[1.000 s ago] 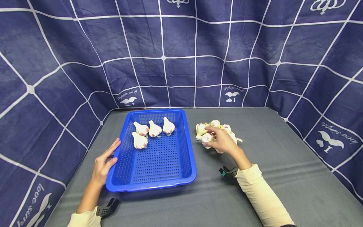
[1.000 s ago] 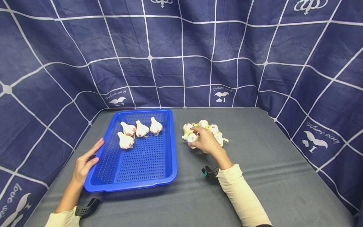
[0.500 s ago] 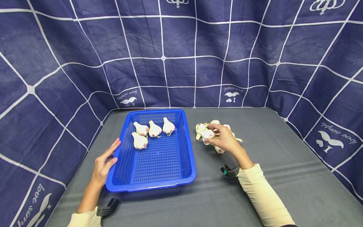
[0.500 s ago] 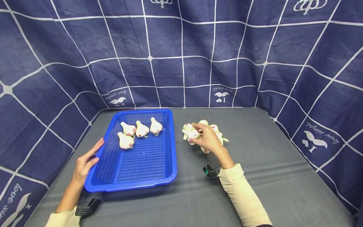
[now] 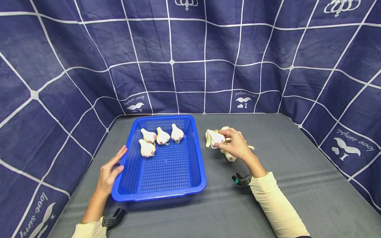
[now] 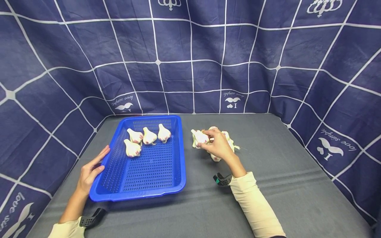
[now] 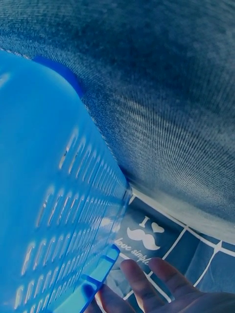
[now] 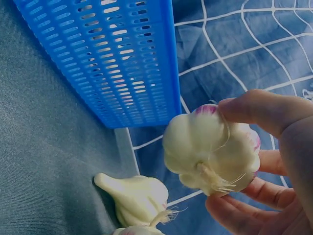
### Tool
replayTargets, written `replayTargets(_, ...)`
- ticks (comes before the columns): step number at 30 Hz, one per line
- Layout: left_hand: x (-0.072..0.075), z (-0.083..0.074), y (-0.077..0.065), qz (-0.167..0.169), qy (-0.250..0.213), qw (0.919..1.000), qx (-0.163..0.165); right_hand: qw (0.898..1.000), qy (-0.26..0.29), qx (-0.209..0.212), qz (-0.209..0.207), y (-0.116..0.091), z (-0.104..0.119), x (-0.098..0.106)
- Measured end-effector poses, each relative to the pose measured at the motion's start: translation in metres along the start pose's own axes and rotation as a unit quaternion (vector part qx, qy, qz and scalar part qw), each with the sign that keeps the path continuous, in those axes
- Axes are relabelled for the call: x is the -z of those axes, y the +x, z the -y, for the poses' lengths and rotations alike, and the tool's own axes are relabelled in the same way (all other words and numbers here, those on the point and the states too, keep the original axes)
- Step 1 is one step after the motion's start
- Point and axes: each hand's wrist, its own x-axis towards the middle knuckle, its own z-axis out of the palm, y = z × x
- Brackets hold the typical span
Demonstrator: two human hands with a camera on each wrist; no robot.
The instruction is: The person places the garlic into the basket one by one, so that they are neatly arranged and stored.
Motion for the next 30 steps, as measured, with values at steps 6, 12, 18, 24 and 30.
replayTargets(6, 0.0, 0.0, 0.0, 0.002, 0.002, 1.0, 0.003, 0.999, 0.034, 0.001, -0.024, 0.003, 0.001, -0.001)
replayTargets(12, 0.0, -0.001, -0.001, 0.003, 0.002, 0.9999, 0.01, 0.998, 0.061, -0.006, -0.027, 0.006, 0.004, -0.003)
replayTargets(18, 0.0, 0.0, -0.001, -0.001, 0.001, 1.0, 0.004, 0.997, 0.066, -0.017, -0.024, 0.01, 0.008, -0.004)
replayTargets(24, 0.0, -0.001, 0.0, -0.003, -0.001, 1.0, -0.001, 0.997, 0.067, -0.016, -0.022, 0.016, 0.016, -0.003)
replayTargets(30, -0.001, -0.001, 0.001, -0.002, -0.001, 1.0, -0.004, 0.996, 0.082, -0.013, -0.015, 0.022, 0.022, -0.005)
